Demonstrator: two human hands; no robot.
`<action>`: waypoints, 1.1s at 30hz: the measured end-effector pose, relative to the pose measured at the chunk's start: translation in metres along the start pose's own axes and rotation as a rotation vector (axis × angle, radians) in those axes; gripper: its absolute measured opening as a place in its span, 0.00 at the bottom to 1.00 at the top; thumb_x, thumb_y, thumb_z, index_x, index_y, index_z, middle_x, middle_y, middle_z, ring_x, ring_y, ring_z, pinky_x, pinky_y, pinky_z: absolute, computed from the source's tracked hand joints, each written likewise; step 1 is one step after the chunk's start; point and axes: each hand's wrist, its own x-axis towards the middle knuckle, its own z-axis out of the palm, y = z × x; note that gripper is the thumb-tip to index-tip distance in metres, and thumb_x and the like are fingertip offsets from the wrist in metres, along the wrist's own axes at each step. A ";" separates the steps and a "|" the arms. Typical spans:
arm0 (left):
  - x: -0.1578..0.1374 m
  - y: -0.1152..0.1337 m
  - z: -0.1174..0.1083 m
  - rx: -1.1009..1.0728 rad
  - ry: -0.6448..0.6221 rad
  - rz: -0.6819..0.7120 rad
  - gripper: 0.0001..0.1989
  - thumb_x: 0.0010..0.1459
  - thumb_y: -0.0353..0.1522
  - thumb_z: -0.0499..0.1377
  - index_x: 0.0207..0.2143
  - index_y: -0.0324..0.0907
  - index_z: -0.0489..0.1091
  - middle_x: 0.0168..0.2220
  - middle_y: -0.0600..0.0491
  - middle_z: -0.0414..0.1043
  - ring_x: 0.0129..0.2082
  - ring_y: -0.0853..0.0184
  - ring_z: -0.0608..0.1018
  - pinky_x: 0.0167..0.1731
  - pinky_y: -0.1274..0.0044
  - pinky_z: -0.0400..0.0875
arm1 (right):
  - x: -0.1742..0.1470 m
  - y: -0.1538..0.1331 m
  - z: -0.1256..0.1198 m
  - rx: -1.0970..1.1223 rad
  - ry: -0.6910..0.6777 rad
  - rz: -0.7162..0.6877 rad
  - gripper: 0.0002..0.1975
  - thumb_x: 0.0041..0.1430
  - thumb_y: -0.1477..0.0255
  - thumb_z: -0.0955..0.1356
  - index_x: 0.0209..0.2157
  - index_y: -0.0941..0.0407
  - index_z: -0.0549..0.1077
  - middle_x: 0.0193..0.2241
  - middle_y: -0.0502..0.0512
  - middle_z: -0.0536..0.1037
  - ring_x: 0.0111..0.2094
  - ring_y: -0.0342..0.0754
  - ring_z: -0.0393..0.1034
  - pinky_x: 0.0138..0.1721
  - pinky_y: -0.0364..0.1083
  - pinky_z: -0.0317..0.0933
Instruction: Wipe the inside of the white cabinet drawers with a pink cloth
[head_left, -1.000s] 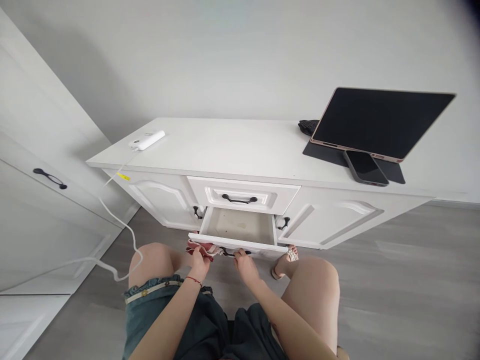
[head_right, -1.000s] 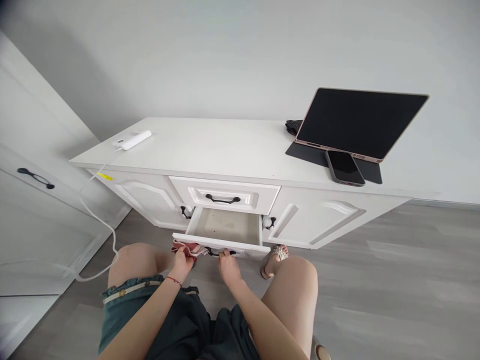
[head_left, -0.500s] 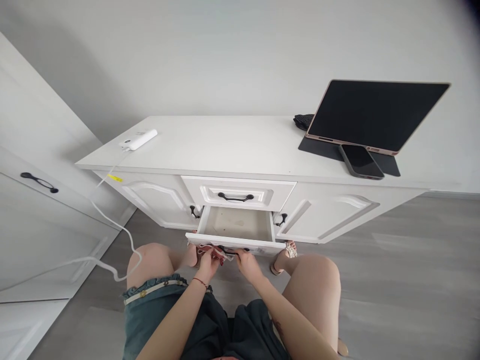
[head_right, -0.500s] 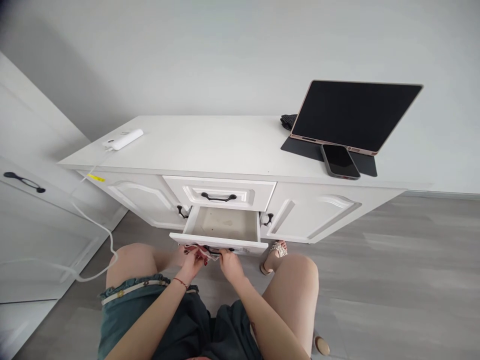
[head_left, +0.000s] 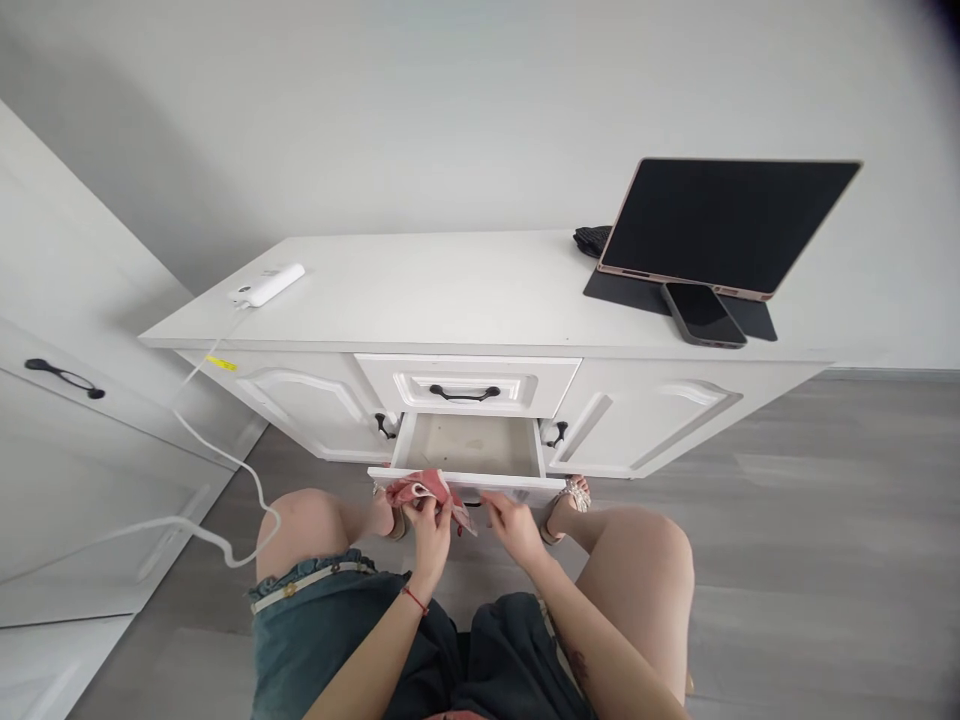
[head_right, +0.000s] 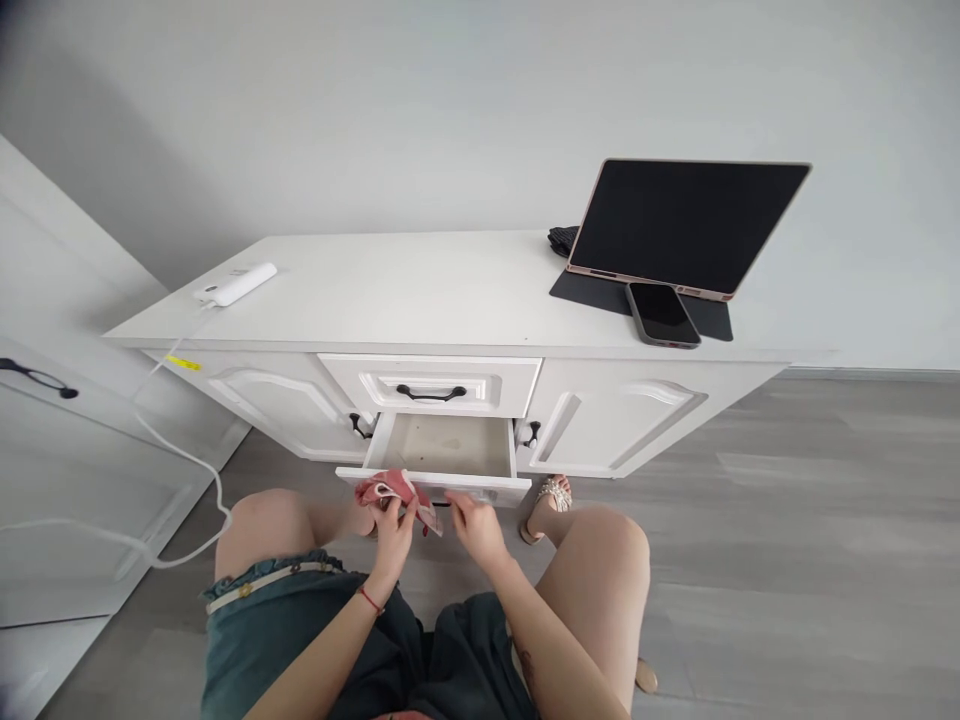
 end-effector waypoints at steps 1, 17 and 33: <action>-0.004 0.000 0.005 0.087 0.019 0.084 0.05 0.54 0.34 0.61 0.33 0.44 0.71 0.50 0.41 0.61 0.61 0.48 0.58 0.59 0.61 0.55 | -0.003 0.003 -0.010 0.024 0.120 0.006 0.19 0.63 0.73 0.55 0.45 0.58 0.74 0.41 0.60 0.80 0.36 0.49 0.75 0.43 0.46 0.66; -0.013 -0.012 0.103 0.881 -0.591 1.134 0.18 0.60 0.25 0.54 0.53 0.41 0.70 0.55 0.40 0.66 0.55 0.54 0.68 0.53 0.62 0.69 | 0.002 0.049 -0.076 0.243 0.767 0.452 0.23 0.59 0.57 0.59 0.47 0.58 0.70 0.38 0.61 0.81 0.40 0.52 0.74 0.45 0.50 0.62; 0.010 -0.064 0.121 1.160 -0.779 0.862 0.23 0.60 0.21 0.47 0.56 0.38 0.67 0.58 0.44 0.68 0.58 0.58 0.69 0.50 0.66 0.72 | 0.016 0.049 -0.085 0.243 0.600 0.498 0.24 0.63 0.58 0.56 0.42 0.57 0.75 0.37 0.58 0.82 0.41 0.52 0.72 0.43 0.46 0.58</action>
